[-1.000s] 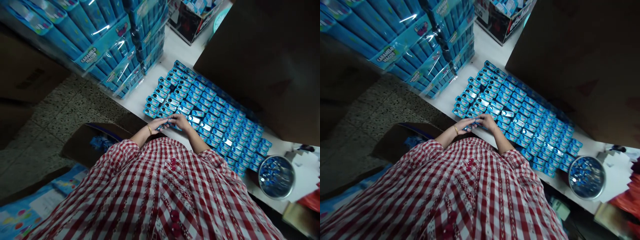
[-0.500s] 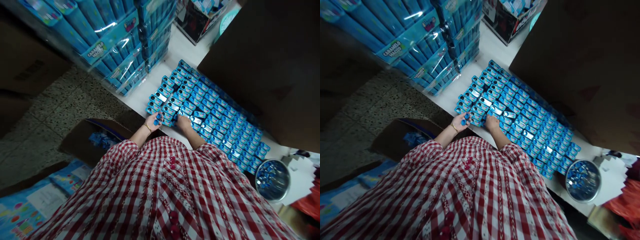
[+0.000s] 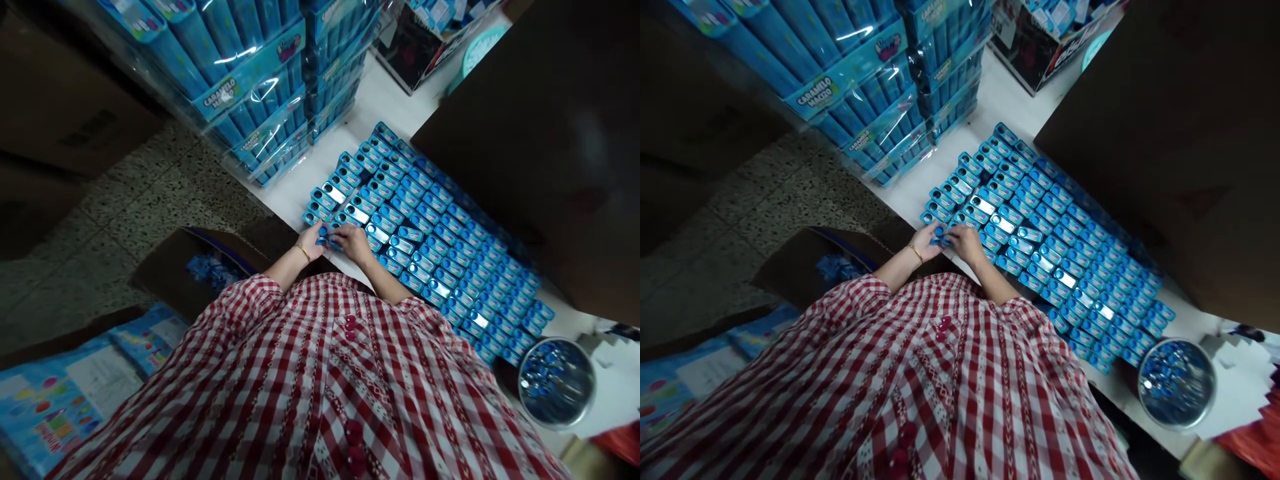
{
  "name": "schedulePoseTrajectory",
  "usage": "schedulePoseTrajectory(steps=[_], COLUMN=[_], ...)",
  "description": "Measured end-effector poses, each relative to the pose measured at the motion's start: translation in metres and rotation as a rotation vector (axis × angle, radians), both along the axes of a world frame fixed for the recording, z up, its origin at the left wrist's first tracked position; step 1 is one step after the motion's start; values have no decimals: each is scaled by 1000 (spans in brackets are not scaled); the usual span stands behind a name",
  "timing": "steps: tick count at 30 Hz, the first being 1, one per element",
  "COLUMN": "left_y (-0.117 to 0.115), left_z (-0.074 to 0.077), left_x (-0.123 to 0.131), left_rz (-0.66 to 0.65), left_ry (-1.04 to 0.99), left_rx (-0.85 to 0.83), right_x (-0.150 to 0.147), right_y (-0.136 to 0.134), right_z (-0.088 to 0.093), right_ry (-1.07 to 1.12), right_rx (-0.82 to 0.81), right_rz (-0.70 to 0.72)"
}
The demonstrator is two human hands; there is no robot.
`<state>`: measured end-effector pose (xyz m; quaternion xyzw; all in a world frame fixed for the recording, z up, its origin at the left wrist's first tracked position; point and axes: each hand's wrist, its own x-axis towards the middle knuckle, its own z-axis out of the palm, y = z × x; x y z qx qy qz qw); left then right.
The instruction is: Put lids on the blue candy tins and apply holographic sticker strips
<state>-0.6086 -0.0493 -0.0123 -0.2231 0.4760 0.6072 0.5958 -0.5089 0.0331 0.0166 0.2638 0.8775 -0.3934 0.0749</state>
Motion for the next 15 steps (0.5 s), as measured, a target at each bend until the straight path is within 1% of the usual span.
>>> schedulePoseTrajectory(steps=[2, 5, 6, 8, 10, 13, 15], left_y=[-6, -15, -18, -23, -27, -27, -26], left_z=[1, 3, 3, 5, 6, 9, 10], left_x=[-6, -16, -20, -25, -28, -27, -24], left_rz=[50, 118, 142, 180, 198, 189, 166], left_ry=[-48, -38, -33, -25, -18, -6, -1], left_rx=[5, 6, -12, -53, -73, -52, -26], right_x=[1, -4, -7, -15, -24, -33, -35], right_y=[5, 8, 7, 4, 0, -4, -4], right_z=[-3, -10, -12, -16, -20, -23, -24], right_ry=[-46, -187, -259, -403, -506, -557, -584], right_rx=[13, 133, 174, 235, 274, 309, 283], right_rz=[-59, -123, -106, -28, 39, 46, 43])
